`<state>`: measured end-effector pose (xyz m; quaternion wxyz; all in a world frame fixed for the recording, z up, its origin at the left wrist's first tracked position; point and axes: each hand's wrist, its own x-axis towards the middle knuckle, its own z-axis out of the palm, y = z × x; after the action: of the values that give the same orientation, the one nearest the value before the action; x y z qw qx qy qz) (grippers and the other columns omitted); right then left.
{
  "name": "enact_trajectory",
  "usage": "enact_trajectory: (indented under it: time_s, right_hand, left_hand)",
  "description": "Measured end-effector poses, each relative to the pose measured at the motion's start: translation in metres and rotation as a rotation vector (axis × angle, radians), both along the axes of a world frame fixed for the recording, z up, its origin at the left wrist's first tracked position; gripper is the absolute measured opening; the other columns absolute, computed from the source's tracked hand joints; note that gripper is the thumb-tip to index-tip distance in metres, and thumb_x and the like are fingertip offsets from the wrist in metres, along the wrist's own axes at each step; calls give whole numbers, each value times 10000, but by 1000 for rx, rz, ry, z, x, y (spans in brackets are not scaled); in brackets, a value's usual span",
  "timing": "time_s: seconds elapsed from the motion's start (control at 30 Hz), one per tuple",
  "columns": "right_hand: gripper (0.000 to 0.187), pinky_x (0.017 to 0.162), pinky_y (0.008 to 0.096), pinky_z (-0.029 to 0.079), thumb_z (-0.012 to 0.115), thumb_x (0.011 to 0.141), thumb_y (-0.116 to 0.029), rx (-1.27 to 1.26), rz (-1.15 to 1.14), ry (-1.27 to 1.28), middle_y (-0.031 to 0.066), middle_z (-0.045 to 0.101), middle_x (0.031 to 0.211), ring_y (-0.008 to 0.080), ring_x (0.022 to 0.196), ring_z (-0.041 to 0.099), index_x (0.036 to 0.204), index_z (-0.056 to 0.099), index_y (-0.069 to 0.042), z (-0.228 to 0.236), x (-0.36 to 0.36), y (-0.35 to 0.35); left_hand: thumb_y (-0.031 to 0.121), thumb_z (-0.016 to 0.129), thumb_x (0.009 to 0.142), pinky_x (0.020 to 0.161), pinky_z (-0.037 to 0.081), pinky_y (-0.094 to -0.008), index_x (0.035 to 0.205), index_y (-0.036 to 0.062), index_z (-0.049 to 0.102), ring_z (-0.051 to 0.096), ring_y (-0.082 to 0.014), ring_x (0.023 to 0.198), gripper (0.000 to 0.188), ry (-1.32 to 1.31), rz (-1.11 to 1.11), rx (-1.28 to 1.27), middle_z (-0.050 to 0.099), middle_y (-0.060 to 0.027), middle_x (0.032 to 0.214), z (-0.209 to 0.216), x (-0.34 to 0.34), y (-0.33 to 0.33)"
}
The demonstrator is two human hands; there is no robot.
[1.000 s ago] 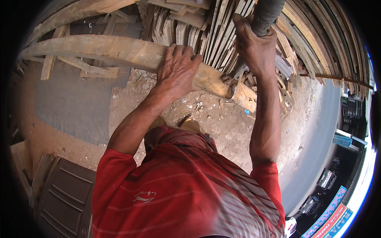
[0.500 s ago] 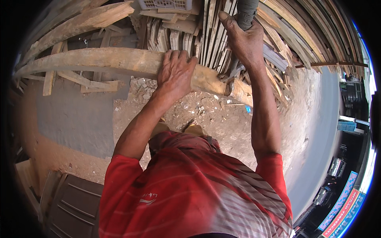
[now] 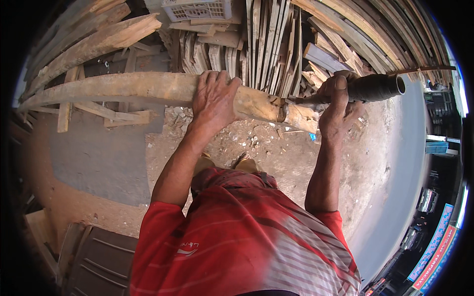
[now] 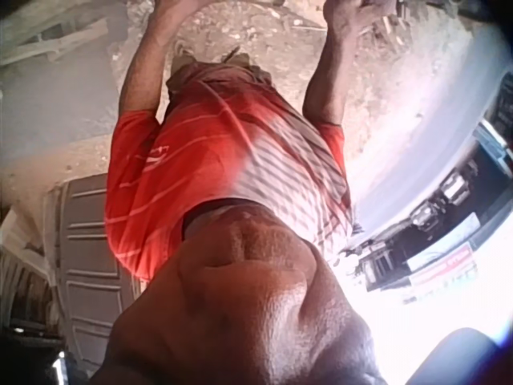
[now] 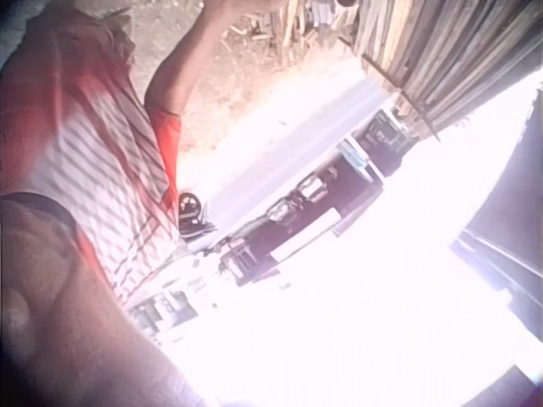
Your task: The person picks up and moves several wooden planks and a metal rod in a cluttered outdoor workshop. They use a hammer to strike a plank and then place it on a pile of wood.
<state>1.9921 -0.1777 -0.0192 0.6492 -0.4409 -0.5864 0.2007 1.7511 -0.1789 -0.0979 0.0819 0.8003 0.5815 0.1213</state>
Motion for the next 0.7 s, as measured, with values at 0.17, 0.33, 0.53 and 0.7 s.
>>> enact_trajectory:
  time_s: [0.17,0.33,0.53,0.7]
  right_hand:
    - [451,846,376,507,629,1004,-443,-102,-207,-281,91,647,956,197,895,622,1010,667,6,0,40,-58]
    - [758,811,338,483,660,896,-687,-478,-58,-221,85,636,948,170,865,600,1208,660,4,-4,63,-118]
    - [730,687,317,587,884,821,-293,-709,242,246,184,740,926,240,838,746,1381,543,29,-19,52,-160]
    - [604,731,349,619,696,956,-301,-760,491,606,319,694,1143,305,914,746,1418,524,48,-50,67,-183]
  left_hand:
    - [545,961,500,1172,297,-517,1296,97,609,473,-371,1296,979,11,7,34,563,-176,1265,1,2,-1]
    - [604,941,483,1198,270,-538,1333,88,594,434,-420,1358,1053,45,35,25,548,-223,1340,-2,1,-1]
    - [611,932,491,1212,253,-551,1349,63,593,415,-450,1387,1073,62,31,2,524,-259,1411,2,6,0]
    - [591,933,501,1205,268,-543,1329,70,604,421,-438,1378,1033,83,44,19,531,-243,1396,-1,4,-2]
